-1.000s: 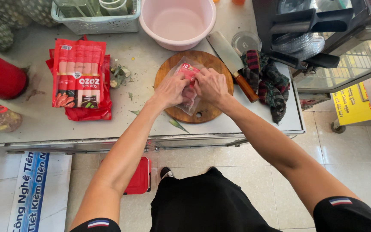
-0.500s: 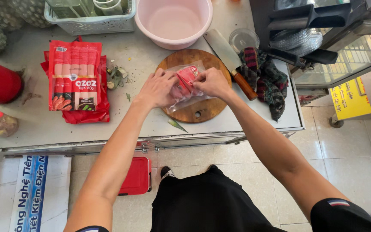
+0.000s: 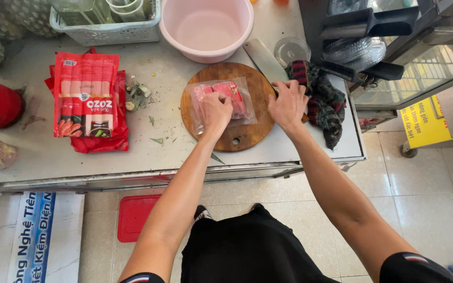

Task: The person cleans a wooden cutting board and sharpens a cleaver on a sharpening stone. They then open a package of sausages and slice them into smaller pieces on the cutting board, placing the cut pieces into a pink bowl.

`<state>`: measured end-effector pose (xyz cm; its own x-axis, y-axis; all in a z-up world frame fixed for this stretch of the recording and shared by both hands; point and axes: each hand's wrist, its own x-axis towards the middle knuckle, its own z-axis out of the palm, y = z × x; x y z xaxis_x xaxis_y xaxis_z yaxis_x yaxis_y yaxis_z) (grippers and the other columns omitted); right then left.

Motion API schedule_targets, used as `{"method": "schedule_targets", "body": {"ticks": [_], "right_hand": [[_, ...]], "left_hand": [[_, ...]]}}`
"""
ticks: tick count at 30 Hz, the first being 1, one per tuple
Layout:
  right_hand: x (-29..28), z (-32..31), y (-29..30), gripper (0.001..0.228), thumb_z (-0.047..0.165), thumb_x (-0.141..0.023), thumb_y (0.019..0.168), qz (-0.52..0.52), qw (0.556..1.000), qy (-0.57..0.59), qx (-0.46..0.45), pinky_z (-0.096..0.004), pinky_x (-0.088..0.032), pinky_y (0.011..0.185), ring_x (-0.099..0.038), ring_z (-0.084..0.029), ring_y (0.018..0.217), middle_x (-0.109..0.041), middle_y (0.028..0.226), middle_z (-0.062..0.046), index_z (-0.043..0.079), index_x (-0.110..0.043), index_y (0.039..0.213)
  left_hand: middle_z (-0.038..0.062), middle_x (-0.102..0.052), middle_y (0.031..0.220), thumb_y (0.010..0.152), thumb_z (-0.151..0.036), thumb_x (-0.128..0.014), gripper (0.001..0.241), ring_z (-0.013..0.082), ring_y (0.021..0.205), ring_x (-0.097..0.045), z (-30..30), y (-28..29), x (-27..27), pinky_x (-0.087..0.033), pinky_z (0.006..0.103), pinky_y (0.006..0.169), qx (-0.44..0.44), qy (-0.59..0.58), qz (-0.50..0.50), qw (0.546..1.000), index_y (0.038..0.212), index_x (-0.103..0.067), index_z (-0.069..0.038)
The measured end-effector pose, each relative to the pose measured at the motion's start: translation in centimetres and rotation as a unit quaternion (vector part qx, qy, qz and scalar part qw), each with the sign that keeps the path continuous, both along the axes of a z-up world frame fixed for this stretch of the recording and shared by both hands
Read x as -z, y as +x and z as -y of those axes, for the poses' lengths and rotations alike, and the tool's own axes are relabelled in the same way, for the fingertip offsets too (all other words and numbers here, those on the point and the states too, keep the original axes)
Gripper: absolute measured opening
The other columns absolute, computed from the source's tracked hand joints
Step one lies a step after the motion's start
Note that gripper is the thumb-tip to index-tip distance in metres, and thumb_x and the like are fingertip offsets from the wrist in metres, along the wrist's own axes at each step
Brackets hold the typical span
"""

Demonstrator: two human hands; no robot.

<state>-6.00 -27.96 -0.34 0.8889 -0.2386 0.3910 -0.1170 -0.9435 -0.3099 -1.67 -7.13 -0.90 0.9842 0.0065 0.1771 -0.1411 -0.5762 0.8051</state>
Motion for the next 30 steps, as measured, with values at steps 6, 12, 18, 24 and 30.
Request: {"method": "schedule_targets", "body": {"ticks": [6,12,18,24,30], "right_hand": [[1.2,4.1,0.5,0.071,0.026,-0.069,0.086,-0.178,0.981,0.074,0.009,-0.056,-0.049,0.094,-0.061,-0.051,0.11,-0.058,0.124,-0.03,0.014,-0.044,0.152],[1.1,3.5,-1.8,0.055,0.03,-0.049,0.103,-0.136,0.98,0.141,0.027,-0.06,-0.047,0.089,-0.062,-0.052,0.102,-0.063,0.115,-0.03,0.016,-0.04,0.156],[-2.5,-0.6,-6.7,0.045,0.037,-0.046,0.115,-0.02,0.962,0.272,-0.036,-0.046,-0.052,0.072,-0.065,-0.035,0.084,-0.067,0.095,-0.017,0.013,-0.049,0.153],[-7.3,-6.3,-9.5,0.042,0.029,-0.046,0.108,-0.14,0.877,0.445,-0.111,-0.03,-0.044,0.047,-0.051,-0.008,0.054,-0.054,0.068,-0.001,0.009,-0.049,0.144],[-8.6,-8.7,-10.3,0.041,0.032,-0.046,0.106,-0.242,0.875,0.41,-0.092,-0.032,-0.047,0.048,-0.053,-0.013,0.052,-0.055,0.063,-0.005,0.013,-0.055,0.141]], "left_hand": [[0.011,-0.075,0.074,0.09,-0.017,-0.064,0.016,0.0226,0.062,-0.072,-2.3,2.0,0.6,-0.057,0.0365,0.055,0.1,-0.31,-0.223,0.919,0.088,-0.068,-0.002],[0.009,-0.074,0.077,0.084,-0.017,-0.078,0.019,0.0165,0.07,-0.069,-8.0,5.1,-1.4,-0.056,0.0318,0.066,0.283,-0.006,-0.06,0.957,0.087,-0.073,0.0],[0.012,-0.073,0.077,0.077,-0.021,-0.082,0.025,0.0219,0.07,-0.069,-8.6,4.1,-1.7,-0.056,0.0355,0.069,0.238,0.087,-0.068,0.965,0.095,-0.077,-0.004],[0.013,-0.077,0.08,0.076,-0.021,-0.082,0.022,0.0222,0.074,-0.076,-7.8,1.9,-1.3,-0.058,0.0346,0.074,0.181,0.011,-0.028,0.983,0.093,-0.081,-0.006],[0.016,-0.076,0.081,0.081,-0.019,-0.079,0.017,0.0285,0.074,-0.075,-7.6,0.6,-1.4,-0.058,0.0376,0.073,0.15,0.017,0.04,0.988,0.091,-0.081,-0.006]]}}
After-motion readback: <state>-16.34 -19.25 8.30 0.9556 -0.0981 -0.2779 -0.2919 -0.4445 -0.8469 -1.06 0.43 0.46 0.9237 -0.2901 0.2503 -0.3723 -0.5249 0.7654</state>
